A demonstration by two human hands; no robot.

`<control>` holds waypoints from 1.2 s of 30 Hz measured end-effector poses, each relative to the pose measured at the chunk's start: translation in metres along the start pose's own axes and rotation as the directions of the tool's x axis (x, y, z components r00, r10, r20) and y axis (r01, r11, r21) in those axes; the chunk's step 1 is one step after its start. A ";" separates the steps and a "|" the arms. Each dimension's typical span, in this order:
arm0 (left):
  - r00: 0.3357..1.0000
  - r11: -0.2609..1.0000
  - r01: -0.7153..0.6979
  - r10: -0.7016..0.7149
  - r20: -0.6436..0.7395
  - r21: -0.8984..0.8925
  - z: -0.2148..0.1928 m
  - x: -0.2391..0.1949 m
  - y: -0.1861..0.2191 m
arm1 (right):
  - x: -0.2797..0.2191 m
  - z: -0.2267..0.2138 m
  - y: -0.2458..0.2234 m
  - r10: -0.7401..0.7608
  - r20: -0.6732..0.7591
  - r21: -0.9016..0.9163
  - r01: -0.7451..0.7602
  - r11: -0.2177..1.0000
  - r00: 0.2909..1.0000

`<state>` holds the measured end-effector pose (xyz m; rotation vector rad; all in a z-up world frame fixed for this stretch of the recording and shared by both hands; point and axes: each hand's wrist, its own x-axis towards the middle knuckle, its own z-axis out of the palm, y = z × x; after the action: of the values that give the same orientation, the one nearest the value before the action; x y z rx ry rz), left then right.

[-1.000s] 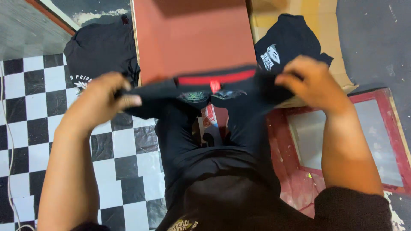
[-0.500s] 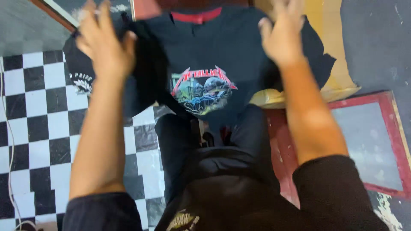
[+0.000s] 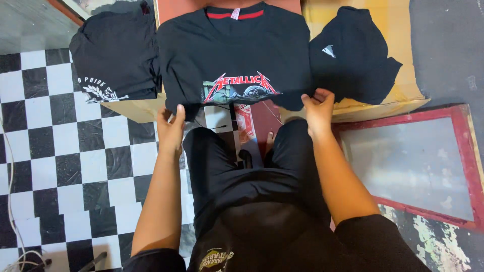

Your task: Operating a heat press machine to apply printed designs onto black t-shirts.

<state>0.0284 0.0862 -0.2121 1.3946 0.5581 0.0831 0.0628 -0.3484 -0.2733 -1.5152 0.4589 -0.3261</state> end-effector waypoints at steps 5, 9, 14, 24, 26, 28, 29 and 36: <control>0.978 0.978 -0.206 0.207 0.034 -0.031 -0.005 0.025 -0.023 | 0.001 0.007 -0.020 0.052 -0.138 -0.054 -0.059 0.997 0.989; 0.996 0.975 -0.052 0.065 -0.056 0.216 -0.019 0.034 -0.030 | 0.012 -0.003 -0.010 0.201 -0.083 -0.009 -0.202 0.979 0.976; 0.987 0.974 -0.119 0.138 -0.086 0.195 -0.029 0.018 -0.018 | 0.021 -0.018 -0.035 -0.093 -0.074 0.092 0.100 0.991 0.993; 0.897 0.934 -0.346 0.358 -0.260 0.092 -0.043 0.023 -0.006 | -0.011 -0.021 -0.072 -0.013 0.057 -0.479 0.039 0.877 0.998; 0.904 0.935 -0.314 0.348 -0.249 0.165 -0.041 0.019 0.006 | -0.012 -0.025 -0.068 -0.104 0.064 -0.541 0.122 0.832 0.993; 0.913 0.929 -0.284 0.338 -0.229 0.237 -0.033 0.008 0.019 | -0.017 -0.027 -0.071 -0.194 0.067 -0.599 0.195 0.777 0.979; 0.777 0.730 -0.436 0.601 -0.189 0.527 -0.026 0.000 0.025 | -0.020 -0.025 -0.075 -0.396 0.095 -0.671 0.353 0.652 0.913; 0.625 0.282 -0.756 0.577 0.526 0.590 0.080 -0.034 0.060 | -0.062 0.083 -0.115 -0.488 0.549 -0.472 0.733 0.489 0.679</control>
<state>0.0481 0.0123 -0.1385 2.4326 -0.3297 0.4254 0.0578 -0.2503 -0.1534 -2.4004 -0.3659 -0.4782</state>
